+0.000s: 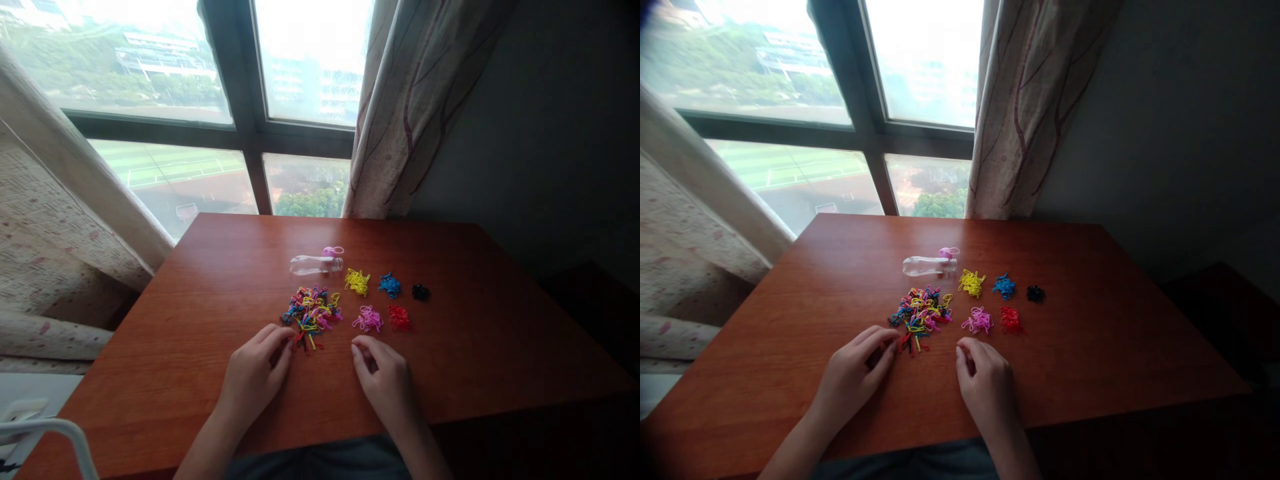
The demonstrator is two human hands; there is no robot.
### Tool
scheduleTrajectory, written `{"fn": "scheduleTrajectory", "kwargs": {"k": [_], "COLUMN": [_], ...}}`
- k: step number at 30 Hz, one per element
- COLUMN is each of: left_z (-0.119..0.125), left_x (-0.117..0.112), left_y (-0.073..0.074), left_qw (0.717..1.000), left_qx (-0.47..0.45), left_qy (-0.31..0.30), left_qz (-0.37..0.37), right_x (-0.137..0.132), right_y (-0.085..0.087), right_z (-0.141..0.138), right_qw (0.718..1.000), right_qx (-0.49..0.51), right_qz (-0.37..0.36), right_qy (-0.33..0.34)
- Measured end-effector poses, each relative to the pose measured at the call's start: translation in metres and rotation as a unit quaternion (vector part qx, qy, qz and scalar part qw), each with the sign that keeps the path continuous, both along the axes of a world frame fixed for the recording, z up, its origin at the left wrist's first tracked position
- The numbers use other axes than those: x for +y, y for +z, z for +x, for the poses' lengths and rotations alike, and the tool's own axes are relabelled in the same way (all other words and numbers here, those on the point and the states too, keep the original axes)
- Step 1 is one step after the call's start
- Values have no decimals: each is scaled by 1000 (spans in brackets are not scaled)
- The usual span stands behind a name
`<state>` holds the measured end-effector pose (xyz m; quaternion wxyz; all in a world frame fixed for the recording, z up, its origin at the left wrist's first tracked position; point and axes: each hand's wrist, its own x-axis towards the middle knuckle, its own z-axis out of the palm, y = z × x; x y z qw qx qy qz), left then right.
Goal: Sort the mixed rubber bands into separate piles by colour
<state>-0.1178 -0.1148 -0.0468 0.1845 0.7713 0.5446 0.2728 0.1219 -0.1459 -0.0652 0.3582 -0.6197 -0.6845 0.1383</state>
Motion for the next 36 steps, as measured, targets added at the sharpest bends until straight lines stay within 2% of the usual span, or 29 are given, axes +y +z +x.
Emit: {"fn": "scheduleTrajectory", "kwargs": {"k": [5,13,29,36], "left_z": [0,2,6,6], "left_x": [0,-2,-4,-2], "left_y": [-1,1,0,0], "left_qw": [1000,1000,994,994], "left_qx": [8,26,106,107], "left_qy": [3,7,15,17], "left_qz": [-1,2,23,32], "right_x": [1,11,11,11], "right_y": [-1,4,6,6], "right_z": [-17,-27,-27,-26], "right_qw": [999,997,997,997], "right_qx": [-27,-65,-52,-49], "right_qz": [-12,-20,-22,-15], "right_qy": [37,40,52,54]}}
